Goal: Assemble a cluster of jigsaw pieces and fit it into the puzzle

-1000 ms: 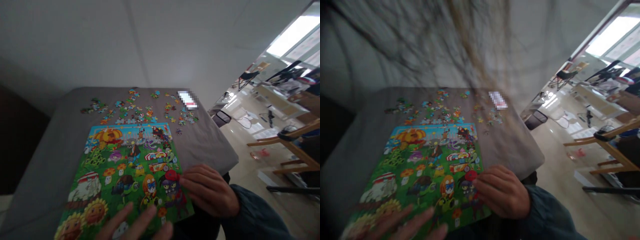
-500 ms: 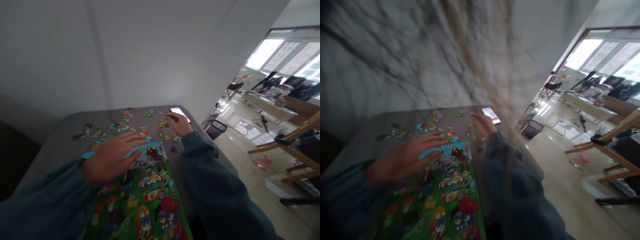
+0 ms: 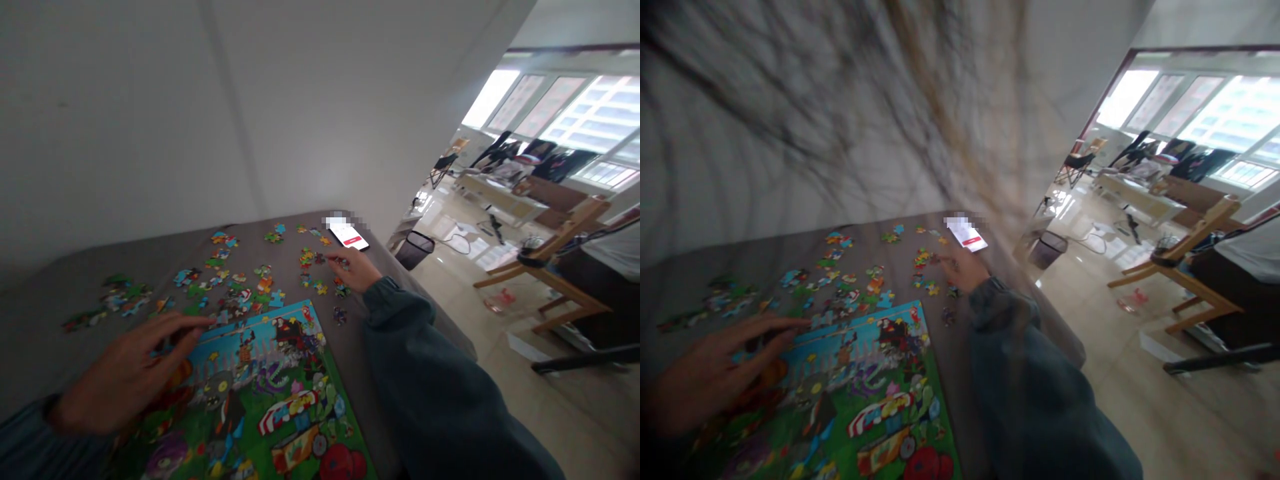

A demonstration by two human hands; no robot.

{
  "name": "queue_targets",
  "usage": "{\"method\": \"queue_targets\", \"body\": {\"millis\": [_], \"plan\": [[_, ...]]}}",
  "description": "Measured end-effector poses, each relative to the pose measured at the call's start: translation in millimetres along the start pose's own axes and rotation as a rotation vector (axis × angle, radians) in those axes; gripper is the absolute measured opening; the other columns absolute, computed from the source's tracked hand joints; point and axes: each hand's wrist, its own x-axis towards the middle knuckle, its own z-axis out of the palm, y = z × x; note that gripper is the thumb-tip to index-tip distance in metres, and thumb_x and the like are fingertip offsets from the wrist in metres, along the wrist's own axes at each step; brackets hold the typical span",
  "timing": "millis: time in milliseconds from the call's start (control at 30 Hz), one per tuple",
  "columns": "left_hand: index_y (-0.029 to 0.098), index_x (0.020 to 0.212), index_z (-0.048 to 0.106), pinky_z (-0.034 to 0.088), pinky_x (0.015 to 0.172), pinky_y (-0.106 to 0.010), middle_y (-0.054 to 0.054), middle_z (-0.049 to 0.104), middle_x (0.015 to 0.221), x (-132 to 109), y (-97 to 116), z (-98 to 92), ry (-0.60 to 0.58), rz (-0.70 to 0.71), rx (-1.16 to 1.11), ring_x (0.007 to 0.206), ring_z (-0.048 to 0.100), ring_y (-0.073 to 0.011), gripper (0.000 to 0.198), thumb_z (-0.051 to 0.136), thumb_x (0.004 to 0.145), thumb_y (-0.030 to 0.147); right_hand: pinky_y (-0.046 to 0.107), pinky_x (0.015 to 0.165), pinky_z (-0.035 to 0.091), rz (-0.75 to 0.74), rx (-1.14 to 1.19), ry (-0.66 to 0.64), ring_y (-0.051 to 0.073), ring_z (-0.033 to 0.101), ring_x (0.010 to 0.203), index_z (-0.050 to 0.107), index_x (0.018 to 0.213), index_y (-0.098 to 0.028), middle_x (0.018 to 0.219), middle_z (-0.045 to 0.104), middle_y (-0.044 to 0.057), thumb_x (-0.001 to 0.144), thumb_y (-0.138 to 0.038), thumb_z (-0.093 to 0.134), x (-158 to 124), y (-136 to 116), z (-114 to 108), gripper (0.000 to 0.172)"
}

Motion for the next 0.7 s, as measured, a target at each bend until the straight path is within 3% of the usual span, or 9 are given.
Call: {"method": "queue_targets", "body": {"millis": [100,267,367,533,700], "plan": [[0.031,0.106,0.074,0.058,0.070,-0.025,0.005,0.079,0.099,-2.8,-1.2,4.6,-0.027,0.047,-0.027,0.082,0.074,-0.0196,0.037,0.048,0.095,0.056,0.042,0.099,0.047,-0.043,-0.043,-0.066,0.024,0.065,0.105,0.074,0.111,-0.013,0.110,0.074,0.013,0.091,-0.016,0.061,-2.4,-5.4,10.2,0.024],[0.033,0.110,0.073,0.060,0.072,-0.029,0.003,0.080,0.102,-3.1,-4.1,9.4,-0.142,0.151,-0.018,0.083,0.076,-0.0202,0.029,0.051,0.096,0.045,0.044,0.106,0.043,-0.112,-0.126,-0.150,0.026,0.058,0.115,0.071,0.120,-0.014,0.120,0.069,0.013,0.094,-0.031,0.063,-5.9,-25.7,29.9,0.033],[0.032,0.110,0.072,0.061,0.080,-0.031,0.003,0.078,0.105,-3.5,-3.5,8.6,-0.127,0.175,0.016,0.094,0.075,-0.0210,0.028,0.052,0.096,0.046,0.044,0.108,0.041,-0.115,-0.202,-0.172,0.027,0.053,0.118,0.068,0.126,-0.014,0.127,0.065,0.014,0.094,-0.037,0.064,-9.6,-34.2,37.1,0.040],[0.030,0.110,0.073,0.059,0.090,-0.033,0.000,0.077,0.107,-6.3,-1.0,11.1,-0.130,0.193,0.016,0.101,0.072,-0.0217,0.031,0.048,0.099,0.046,0.045,0.108,0.041,-0.107,-0.203,-0.160,0.027,0.051,0.119,0.068,0.125,-0.015,0.127,0.064,0.013,0.095,-0.032,0.062,-10.2,-39.1,37.9,0.035],[0.030,0.120,0.072,0.058,0.086,-0.034,-0.004,0.078,0.106,-9.7,-4.7,20.1,-0.076,0.196,-0.006,0.095,0.072,-0.0227,0.042,0.042,0.100,0.051,0.046,0.107,0.039,-0.128,-0.187,-0.148,0.026,0.051,0.117,0.059,0.137,-0.015,0.128,0.062,0.014,0.101,-0.032,0.051,19.8,-55.9,45.8,0.040]]}}
